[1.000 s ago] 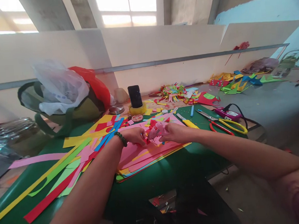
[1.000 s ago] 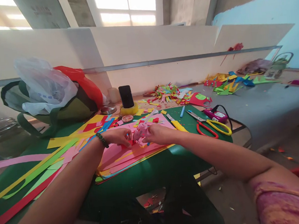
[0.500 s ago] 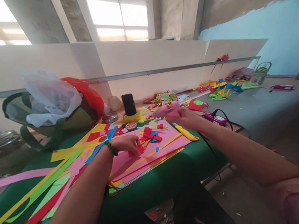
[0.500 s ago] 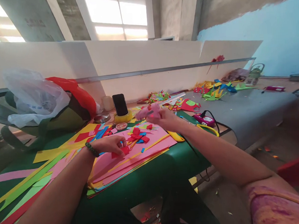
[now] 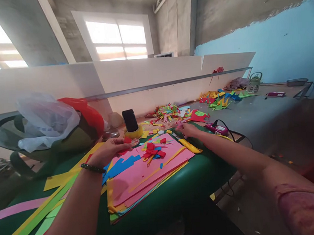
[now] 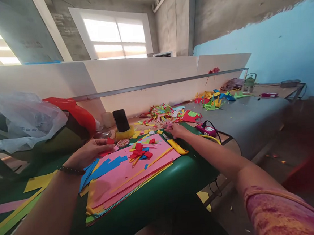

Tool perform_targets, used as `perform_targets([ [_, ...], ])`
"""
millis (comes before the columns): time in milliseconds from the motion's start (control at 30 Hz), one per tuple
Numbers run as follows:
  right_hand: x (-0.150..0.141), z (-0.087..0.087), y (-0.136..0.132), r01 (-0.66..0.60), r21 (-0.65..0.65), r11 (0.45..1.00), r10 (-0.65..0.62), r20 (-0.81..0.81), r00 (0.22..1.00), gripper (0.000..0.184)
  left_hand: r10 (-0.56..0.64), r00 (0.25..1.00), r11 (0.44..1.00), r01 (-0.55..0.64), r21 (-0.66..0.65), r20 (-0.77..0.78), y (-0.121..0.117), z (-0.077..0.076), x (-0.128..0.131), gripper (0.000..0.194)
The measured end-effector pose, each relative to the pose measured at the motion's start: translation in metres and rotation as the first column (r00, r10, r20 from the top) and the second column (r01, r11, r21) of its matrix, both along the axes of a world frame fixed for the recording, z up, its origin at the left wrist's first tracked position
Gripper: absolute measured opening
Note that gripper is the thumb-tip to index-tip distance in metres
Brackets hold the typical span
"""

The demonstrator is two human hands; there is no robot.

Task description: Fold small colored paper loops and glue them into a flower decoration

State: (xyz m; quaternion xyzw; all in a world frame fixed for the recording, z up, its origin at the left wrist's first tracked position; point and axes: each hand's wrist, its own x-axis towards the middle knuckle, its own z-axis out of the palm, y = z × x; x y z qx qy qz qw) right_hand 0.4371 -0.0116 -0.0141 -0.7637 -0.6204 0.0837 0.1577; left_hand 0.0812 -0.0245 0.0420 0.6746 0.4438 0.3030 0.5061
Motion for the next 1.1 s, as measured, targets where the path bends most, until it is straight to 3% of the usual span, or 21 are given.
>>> perform_targets([
  [100, 0.004, 0.009, -0.009, -0.007, -0.044, 0.999, 0.009, 0.042, 0.999, 0.041, 0.052, 0.997, 0.998, -0.051, -0.021, 0.057, 0.004, -0.004, 0.003, 0.037],
  [233, -0.013, 0.036, -0.045, -0.008, -0.041, 0.999, 0.014, 0.152, 0.988, 0.029, 0.126, 0.980, 0.992, -0.125, -0.018, 0.154, 0.004, -0.008, 0.012, 0.040],
  [300, -0.038, 0.044, -0.065, -0.181, 0.154, 0.971, 0.143, 0.231, 0.963, 0.016, 0.141, 0.971, 0.990, -0.144, 0.001, 0.191, 0.002, -0.010, 0.017, 0.040],
  [333, -0.055, 0.046, -0.072, -0.328, 0.254, 0.910, 0.263, 0.259, 0.930, 0.014, 0.140, 0.969, 0.989, -0.145, 0.011, 0.204, 0.000, -0.010, 0.020, 0.041],
  [400, -0.090, 0.043, -0.077, -0.611, 0.375, 0.697, 0.489, 0.373, 0.788, 0.016, 0.127, 0.964, 0.990, -0.136, 0.024, 0.233, -0.003, -0.011, 0.024, 0.042],
  [500, -0.135, 0.030, -0.061, -0.779, 0.439, 0.447, 0.562, 0.540, 0.627, 0.021, 0.114, 0.941, 0.993, -0.119, -0.003, 0.320, -0.005, -0.012, 0.027, 0.044],
  [600, -0.157, 0.015, -0.035, -0.805, 0.516, 0.294, 0.562, 0.587, 0.582, 0.021, 0.110, 0.894, 0.994, -0.090, -0.068, 0.434, -0.003, -0.016, 0.029, 0.045],
  [667, -0.160, 0.008, -0.023, -0.759, 0.599, 0.255, 0.598, 0.519, 0.611, 0.023, 0.118, 0.879, 0.992, -0.080, -0.102, 0.462, -0.002, -0.018, 0.030, 0.042],
  [733, -0.158, 0.003, -0.018, -0.674, 0.691, 0.259, 0.666, 0.378, 0.643, 0.024, 0.119, 0.883, 0.990, -0.073, -0.117, 0.454, -0.001, -0.020, 0.031, 0.036],
  [800, -0.154, 0.002, -0.017, -0.583, 0.756, 0.297, 0.740, 0.204, 0.641, 0.023, 0.101, 0.885, 0.992, -0.055, -0.114, 0.454, -0.002, -0.020, 0.031, 0.032],
  [967, -0.148, 0.004, -0.014, -0.400, 0.756, 0.518, 0.779, -0.225, 0.585, 0.024, 0.109, 0.881, 0.993, -0.071, -0.099, 0.461, -0.001, -0.022, 0.032, 0.034],
  [1100, -0.146, 0.008, -0.011, -0.340, 0.678, 0.651, 0.742, -0.476, 0.472, 0.034, 0.087, 0.917, 0.995, -0.098, 0.008, 0.389, -0.003, -0.024, 0.035, 0.043],
])
